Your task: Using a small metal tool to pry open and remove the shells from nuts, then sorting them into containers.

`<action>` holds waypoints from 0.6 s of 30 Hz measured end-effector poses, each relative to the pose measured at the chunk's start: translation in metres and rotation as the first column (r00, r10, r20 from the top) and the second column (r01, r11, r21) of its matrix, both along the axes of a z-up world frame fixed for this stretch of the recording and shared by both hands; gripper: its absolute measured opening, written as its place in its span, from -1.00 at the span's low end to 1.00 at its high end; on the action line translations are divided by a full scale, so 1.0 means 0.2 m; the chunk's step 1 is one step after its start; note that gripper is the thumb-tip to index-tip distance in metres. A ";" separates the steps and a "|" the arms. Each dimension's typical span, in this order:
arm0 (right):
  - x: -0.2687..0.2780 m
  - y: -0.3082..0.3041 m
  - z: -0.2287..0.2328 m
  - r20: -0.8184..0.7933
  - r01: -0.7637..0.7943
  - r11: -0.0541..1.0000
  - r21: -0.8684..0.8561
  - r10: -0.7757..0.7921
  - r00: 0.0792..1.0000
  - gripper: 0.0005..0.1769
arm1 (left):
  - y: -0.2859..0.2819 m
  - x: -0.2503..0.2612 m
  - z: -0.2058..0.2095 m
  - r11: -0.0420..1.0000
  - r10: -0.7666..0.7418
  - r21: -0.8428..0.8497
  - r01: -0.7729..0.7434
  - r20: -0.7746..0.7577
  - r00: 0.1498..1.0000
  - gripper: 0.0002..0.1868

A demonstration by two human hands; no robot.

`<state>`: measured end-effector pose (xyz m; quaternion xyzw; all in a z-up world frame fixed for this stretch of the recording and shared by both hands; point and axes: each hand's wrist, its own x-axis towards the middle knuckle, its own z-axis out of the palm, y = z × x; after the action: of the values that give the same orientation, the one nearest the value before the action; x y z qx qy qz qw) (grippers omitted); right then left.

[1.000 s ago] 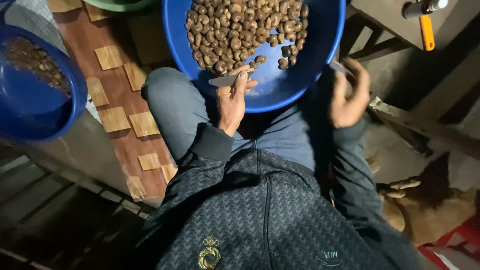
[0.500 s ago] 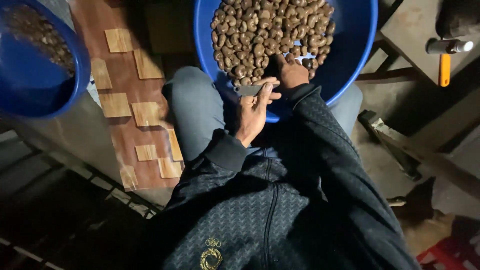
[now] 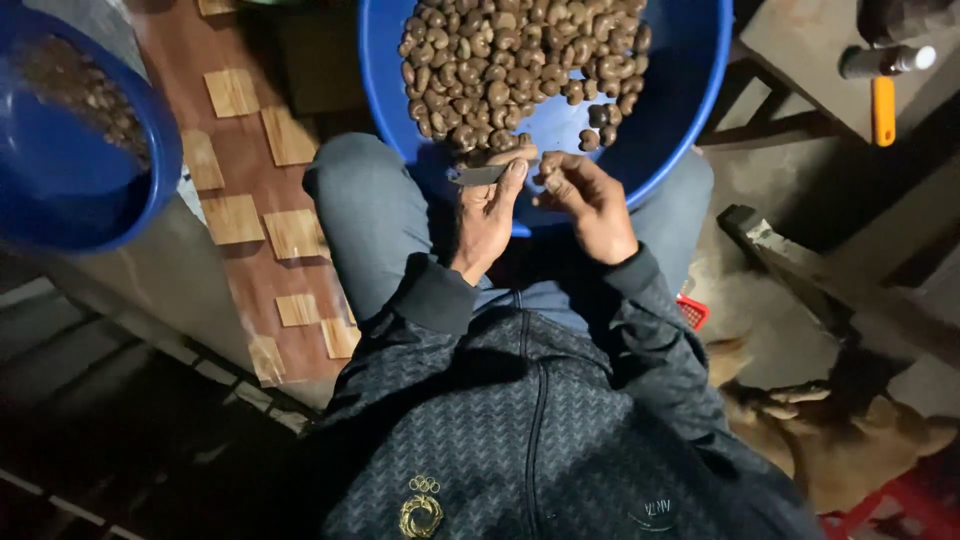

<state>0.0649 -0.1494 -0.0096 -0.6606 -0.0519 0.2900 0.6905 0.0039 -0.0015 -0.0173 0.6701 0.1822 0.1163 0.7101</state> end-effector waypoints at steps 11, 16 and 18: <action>-0.09 -0.02 -0.04 0.024 0.139 0.982 0.128 -0.143 0.989 -0.73 | -0.03 -0.03 0.04 0.997 -0.076 -0.005 0.076 -0.029 0.997 -0.78; -0.09 -0.03 -0.06 0.048 0.109 0.991 0.075 -0.113 0.992 -0.75 | -0.03 -0.04 -0.02 0.996 -0.047 0.072 0.044 0.040 0.998 -0.79; -0.08 -0.02 -0.04 0.060 0.089 0.993 0.071 -0.094 0.994 -0.76 | -0.01 -0.04 -0.07 0.994 -0.026 0.110 0.022 0.029 0.999 -0.75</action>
<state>0.0479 -0.1534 -0.0178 -0.6472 -0.0531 0.2352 0.7232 -0.0046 -0.0026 -0.0309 0.7082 0.1566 0.1277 0.6765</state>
